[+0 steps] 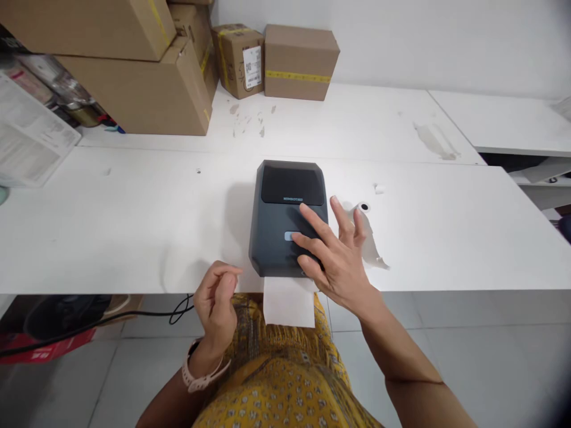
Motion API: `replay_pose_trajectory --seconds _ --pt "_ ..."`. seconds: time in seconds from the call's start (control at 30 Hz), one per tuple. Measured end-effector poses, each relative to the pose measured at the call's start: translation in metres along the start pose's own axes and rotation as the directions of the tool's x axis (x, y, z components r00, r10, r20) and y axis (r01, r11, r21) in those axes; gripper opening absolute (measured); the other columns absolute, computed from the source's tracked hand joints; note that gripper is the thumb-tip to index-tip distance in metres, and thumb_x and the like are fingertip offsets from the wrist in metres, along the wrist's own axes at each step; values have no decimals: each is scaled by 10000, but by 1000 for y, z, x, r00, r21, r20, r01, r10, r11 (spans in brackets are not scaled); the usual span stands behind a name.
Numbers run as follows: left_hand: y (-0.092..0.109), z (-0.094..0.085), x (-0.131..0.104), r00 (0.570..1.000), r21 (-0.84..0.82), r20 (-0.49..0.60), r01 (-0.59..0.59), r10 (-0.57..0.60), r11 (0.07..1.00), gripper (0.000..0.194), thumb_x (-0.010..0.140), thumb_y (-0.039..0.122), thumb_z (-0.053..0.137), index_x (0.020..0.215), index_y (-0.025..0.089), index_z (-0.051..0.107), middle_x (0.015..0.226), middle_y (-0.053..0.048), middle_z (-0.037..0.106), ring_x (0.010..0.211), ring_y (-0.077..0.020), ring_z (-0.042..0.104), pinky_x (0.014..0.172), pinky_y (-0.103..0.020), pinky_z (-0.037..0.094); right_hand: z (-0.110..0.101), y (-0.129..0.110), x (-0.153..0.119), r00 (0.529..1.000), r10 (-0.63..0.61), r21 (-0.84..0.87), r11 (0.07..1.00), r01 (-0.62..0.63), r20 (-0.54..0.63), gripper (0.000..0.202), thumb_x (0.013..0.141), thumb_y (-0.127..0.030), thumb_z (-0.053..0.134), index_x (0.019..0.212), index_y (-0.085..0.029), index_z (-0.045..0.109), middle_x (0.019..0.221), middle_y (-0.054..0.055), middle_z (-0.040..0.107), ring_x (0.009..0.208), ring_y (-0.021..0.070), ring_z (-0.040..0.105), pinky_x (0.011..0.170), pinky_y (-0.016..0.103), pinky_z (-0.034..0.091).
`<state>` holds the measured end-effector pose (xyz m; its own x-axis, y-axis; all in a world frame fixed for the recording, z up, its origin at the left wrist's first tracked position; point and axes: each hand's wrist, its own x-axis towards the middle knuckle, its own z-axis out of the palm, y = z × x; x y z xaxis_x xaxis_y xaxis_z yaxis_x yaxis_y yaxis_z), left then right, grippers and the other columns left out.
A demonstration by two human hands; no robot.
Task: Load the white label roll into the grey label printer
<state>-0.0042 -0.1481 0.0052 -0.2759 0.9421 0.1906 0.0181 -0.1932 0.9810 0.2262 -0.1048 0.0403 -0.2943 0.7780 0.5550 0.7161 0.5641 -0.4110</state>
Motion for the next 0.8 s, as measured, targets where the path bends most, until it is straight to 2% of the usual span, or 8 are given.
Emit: replay_pose_trajectory --seconds 0.1,0.17,0.23,0.3,0.37,0.53,0.63,0.8 --pt "-3 7 3 994 136 61 -97 89 986 265 1026 377 579 1218 301 745 1223 -53 692 1067 -231 646 913 -357 535 -2 2 -2 998 27 55 998 -30 49 284 1056 -500 513 1243 -372 685 1660 -66 480 1645 330 221 1331 671 44" --pt "-2 12 4 983 164 151 -124 100 979 408 1051 375 542 1448 337 626 1515 -47 587 1399 -281 535 1148 -415 463 1 5 -9 996 91 182 979 -90 -2 359 1061 -552 471 1294 -362 666 1707 -40 406 1648 332 211 1316 682 147" --pt "-1 15 5 969 139 218 -151 118 979 472 1074 352 499 1545 356 533 1621 -26 505 1531 -277 424 1243 -422 396 7 11 -19 969 203 353 925 -144 -138 434 1066 -592 416 1378 -372 622 1725 -30 371 1640 321 244 1307 685 201" --pt "-1 19 6 960 100 240 -174 146 980 489 1085 347 473 1574 353 499 1647 -18 481 1555 -267 401 1273 -416 373 17 16 -30 899 332 495 854 -158 -286 459 1076 -587 375 1444 -398 574 1711 -33 395 1629 301 284 1305 693 212" --pt "-4 23 6 964 69 230 -152 133 986 508 1089 371 466 1596 338 470 1673 -19 451 1571 -267 382 1300 -419 341 28 18 -41 837 424 567 805 -174 -345 493 1084 -586 323 1499 -416 528 1701 -31 410 1629 286 288 1305 695 216" --pt "-16 33 8 978 91 186 -115 97 989 574 1085 464 453 1634 305 404 1731 -38 352 1630 -277 261 1338 -454 256 51 0 -60 850 507 558 750 -354 -143 627 1079 -621 261 1652 -375 324 1756 8 303 1640 264 259 1337 629 207" --pt "-20 36 9 975 94 166 -165 148 982 580 1085 512 420 1624 297 424 1741 -41 330 1648 -289 201 1342 -493 225 56 -11 -63 842 519 522 764 -378 -149 630 1083 -598 290 1673 -380 257 1777 -8 237 1655 262 206 1346 641 159" --pt "-24 32 13 968 79 180 -192 175 978 600 1079 554 407 1612 283 453 1750 -45 305 1644 -321 208 1336 -526 233 52 -14 -60 840 522 557 747 -363 -151 668 1070 -660 247 1665 -358 293 1773 5 252 1658 294 186 1337 683 112"
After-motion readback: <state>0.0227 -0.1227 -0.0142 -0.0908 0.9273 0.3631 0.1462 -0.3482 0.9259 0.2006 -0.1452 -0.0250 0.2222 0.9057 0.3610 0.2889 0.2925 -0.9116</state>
